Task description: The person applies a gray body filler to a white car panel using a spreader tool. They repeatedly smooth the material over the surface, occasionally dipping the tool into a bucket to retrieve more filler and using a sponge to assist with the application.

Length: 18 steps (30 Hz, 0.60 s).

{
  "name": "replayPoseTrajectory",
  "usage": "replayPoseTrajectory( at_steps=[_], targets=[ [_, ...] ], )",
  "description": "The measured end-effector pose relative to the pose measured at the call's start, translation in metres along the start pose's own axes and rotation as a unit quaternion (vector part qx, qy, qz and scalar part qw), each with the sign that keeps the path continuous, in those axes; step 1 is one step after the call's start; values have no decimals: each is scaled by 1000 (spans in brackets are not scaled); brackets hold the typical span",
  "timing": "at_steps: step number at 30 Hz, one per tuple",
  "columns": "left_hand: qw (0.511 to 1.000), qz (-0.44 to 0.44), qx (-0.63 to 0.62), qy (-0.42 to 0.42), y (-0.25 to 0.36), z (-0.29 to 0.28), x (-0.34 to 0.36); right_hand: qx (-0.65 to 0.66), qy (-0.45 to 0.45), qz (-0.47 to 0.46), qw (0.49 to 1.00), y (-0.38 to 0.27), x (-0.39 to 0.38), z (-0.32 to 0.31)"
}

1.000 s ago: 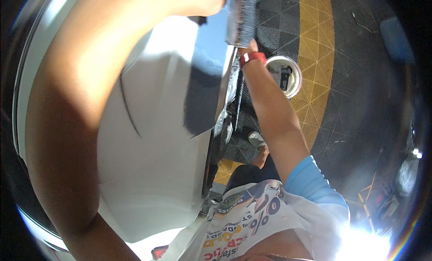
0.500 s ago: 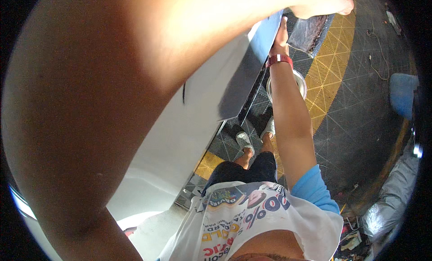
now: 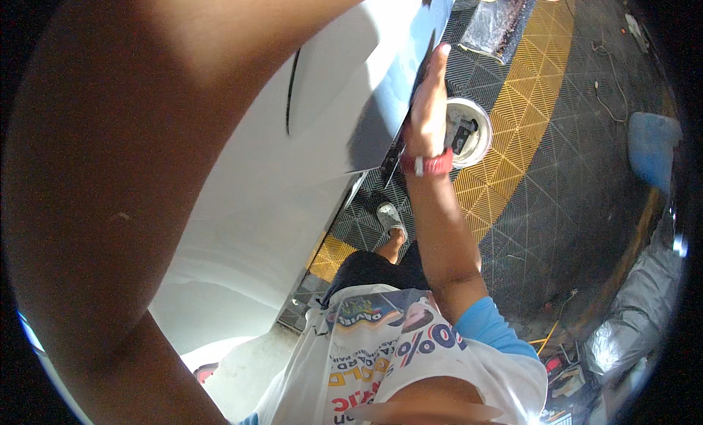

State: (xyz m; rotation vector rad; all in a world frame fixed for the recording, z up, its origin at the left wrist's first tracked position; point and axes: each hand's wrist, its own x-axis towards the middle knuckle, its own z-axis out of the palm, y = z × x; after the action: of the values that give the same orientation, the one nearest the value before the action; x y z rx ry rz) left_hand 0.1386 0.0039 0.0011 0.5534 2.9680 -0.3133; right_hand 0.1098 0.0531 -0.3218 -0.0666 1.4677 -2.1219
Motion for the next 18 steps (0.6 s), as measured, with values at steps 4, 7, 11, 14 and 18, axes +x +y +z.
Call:
replayPoseTrajectory(
  at_steps=[4,7,11,14,18],
  targets=[
    [999,25,-11,24,9,12,-2,-90,12,-68,994,-48,-71,1],
    [1000,6,-6,1,13,7,-12,-94,-34,-108,989,-30,-112,17],
    [1000,15,-4,6,7,11,-4,-77,-28,-103,991,-30,-93,10],
    [1000,22,-2,15,-4,16,7,-139,0,-97,985,7,-16,-22],
    [1000,9,4,-4,-17,8,14,83,-14,53,995,23,70,-30]
  ],
)
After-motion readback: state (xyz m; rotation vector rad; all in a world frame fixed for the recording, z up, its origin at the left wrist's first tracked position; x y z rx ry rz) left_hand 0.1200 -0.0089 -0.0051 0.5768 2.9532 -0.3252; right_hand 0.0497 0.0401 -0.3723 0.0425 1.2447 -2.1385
